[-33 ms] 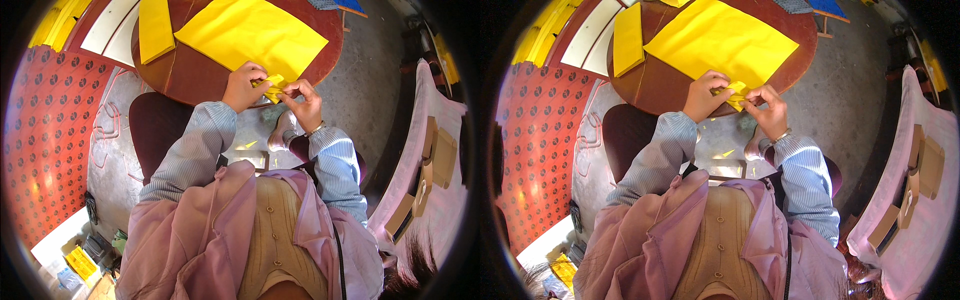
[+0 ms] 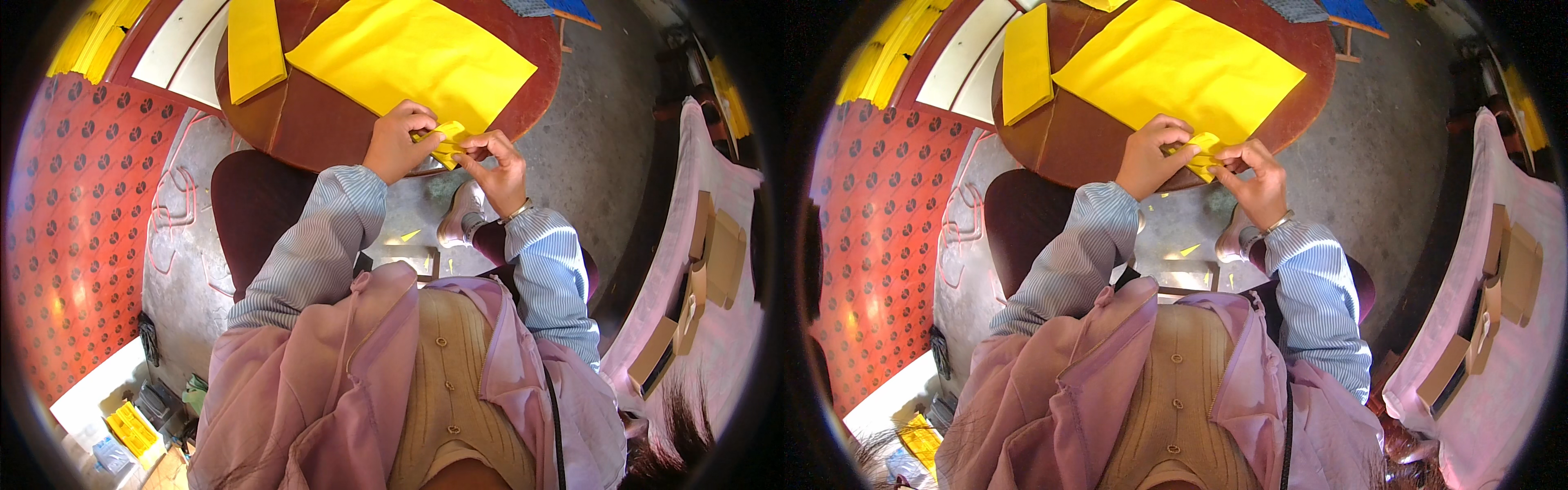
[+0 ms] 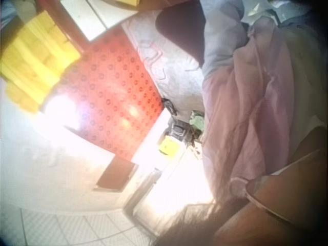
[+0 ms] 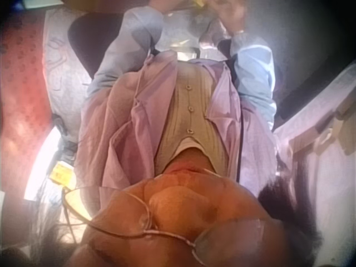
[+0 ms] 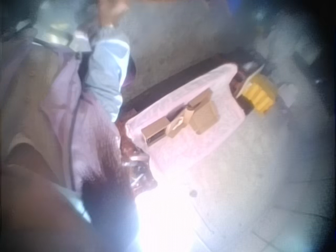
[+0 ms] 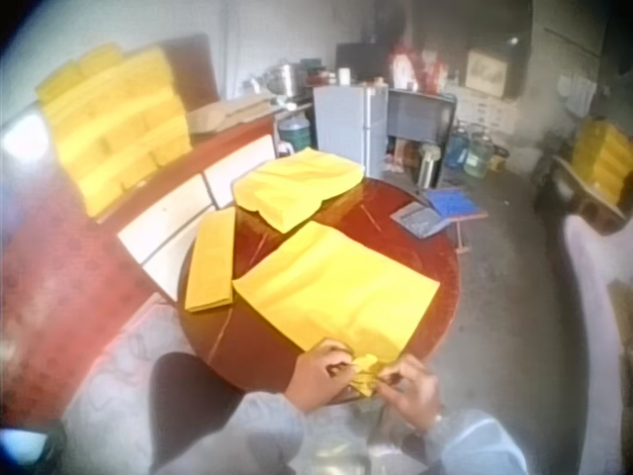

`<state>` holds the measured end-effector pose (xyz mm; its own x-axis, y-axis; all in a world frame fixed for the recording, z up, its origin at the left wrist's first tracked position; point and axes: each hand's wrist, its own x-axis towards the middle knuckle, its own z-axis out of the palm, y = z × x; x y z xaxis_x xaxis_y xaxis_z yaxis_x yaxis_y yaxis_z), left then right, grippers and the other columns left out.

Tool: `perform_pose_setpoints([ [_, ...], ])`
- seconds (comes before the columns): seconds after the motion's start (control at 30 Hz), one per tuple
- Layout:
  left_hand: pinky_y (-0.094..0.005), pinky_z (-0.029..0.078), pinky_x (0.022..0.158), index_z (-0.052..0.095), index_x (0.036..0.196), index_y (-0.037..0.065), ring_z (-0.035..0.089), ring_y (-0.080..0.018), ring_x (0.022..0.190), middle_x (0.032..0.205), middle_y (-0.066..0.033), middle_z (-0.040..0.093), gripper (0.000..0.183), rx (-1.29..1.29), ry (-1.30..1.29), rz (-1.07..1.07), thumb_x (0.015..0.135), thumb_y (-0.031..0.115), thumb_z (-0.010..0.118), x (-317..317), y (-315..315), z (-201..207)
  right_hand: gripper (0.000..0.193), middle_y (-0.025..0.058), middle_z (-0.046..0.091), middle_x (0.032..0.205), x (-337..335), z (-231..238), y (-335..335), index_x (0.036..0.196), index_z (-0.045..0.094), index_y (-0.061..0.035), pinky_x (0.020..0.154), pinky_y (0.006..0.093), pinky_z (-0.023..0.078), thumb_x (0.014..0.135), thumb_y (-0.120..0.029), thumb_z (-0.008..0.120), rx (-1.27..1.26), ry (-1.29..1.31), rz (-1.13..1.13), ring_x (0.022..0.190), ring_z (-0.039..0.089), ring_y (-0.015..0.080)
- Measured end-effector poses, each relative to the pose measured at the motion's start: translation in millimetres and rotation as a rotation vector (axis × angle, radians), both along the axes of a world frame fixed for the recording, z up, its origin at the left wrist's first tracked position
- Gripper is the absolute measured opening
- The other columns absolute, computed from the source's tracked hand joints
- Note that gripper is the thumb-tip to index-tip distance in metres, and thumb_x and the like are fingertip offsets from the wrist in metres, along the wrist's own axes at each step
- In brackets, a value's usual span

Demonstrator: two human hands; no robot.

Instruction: The person folds yellow paper sheets by hand on a round table, aligning edges and pressing creases. They handle multiple sheets, folding them into smaller rectangles and stacking them on the table.

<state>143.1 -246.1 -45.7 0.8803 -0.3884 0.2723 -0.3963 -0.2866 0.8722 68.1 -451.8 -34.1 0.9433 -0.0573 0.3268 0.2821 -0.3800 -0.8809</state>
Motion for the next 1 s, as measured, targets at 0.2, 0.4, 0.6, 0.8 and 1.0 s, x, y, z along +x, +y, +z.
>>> perform_pose_setpoints([
  [0.2,-0.0321,0.058,0.086,0.076,0.100,0.001,0.073,-0.0222,0.097,0.112,-0.0092,0.072,0.018,0.023,0.021,-0.029,0.090,0.016,0.081,2.2,3.8,0.4,0.013,0.0060,0.071,0.092,1.6,-1.0,-4.0,0.098,0.079,-0.0003,0.074,0.0286,0.057,0.087,-0.003,0.085,-0.019,0.003,0.038,0.081,0.069,0.0141],
  [0.4,-0.0326,0.057,0.089,0.076,0.103,0.002,0.073,-0.0227,0.101,0.115,-0.0092,0.071,0.018,0.037,-0.001,-0.074,0.090,0.015,0.079,3.7,7.7,2.0,0.013,0.0049,0.071,0.088,3.2,-2.8,-2.4,0.097,0.079,-0.0005,0.071,0.0274,0.055,0.087,-0.005,0.086,0.047,0.062,0.006,0.079,0.068,0.0123],
  [0.6,-0.0336,0.058,0.088,0.076,0.101,0.002,0.072,-0.0227,0.100,0.113,-0.0091,0.071,0.019,0.024,-0.025,-0.116,0.086,0.014,0.080,2.0,8.4,2.5,0.012,0.0041,0.071,0.088,5.3,-3.5,-1.7,0.094,0.078,-0.0010,0.071,0.0272,0.054,0.086,-0.004,0.087,0.107,0.090,0.016,0.078,0.067,0.0113],
  [0.8,-0.0311,0.059,0.086,0.076,0.098,0.001,0.073,-0.0210,0.096,0.110,-0.0089,0.072,0.020,0.015,-0.013,-0.012,0.085,0.014,0.084,0.0,0.2,-0.6,0.014,0.0040,0.069,0.087,2.5,-0.4,1.0,0.091,0.075,-0.0004,0.073,0.0276,0.055,0.085,-0.003,0.087,0.040,0.043,-0.009,0.079,0.067,0.0118],
  [1.0,-0.0305,0.058,0.086,0.075,0.098,0.001,0.073,-0.0209,0.096,0.110,-0.0083,0.073,0.020,0.002,0.035,-0.012,0.086,0.015,0.084,2.5,2.4,-1.7,0.012,0.0080,0.072,0.092,0.3,1.0,-3.4,0.098,0.079,0.0007,0.075,0.0280,0.055,0.087,-0.001,0.084,-0.026,-0.042,0.073,0.084,0.070,0.0157],
])
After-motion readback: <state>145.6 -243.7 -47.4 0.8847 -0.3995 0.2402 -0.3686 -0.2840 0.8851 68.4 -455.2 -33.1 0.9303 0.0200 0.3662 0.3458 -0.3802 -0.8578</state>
